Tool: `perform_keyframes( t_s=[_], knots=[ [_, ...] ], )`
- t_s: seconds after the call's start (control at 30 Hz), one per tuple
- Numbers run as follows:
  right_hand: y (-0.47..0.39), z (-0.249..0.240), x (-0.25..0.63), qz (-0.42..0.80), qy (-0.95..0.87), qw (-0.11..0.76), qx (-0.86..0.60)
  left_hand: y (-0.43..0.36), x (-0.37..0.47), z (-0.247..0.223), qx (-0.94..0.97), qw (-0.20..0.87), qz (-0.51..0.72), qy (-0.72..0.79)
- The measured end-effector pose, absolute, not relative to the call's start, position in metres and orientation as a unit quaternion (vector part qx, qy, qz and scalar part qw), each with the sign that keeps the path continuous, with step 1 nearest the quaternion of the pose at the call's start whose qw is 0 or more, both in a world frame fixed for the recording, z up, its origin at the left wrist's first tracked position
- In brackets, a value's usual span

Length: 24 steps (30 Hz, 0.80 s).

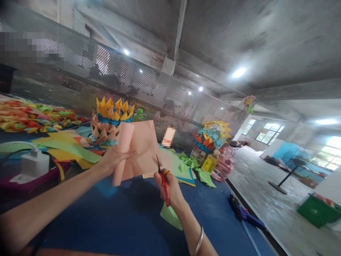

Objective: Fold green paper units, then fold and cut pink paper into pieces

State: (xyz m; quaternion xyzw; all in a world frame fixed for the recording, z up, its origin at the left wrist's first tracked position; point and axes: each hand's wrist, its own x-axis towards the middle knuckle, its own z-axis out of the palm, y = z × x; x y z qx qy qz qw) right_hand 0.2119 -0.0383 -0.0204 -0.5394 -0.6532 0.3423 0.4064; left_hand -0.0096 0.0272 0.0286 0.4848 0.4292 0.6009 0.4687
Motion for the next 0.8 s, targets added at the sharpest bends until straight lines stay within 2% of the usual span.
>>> perform_keyframes(
  t_s=[0.8],
  knots=[
    [-0.0398, -0.0166, 0.2021, 0.358, -0.604, 0.447, -0.554, 0.0242, -0.0099, 0.0288, 0.519, 0.461, 0.587, 0.417]
  ],
)
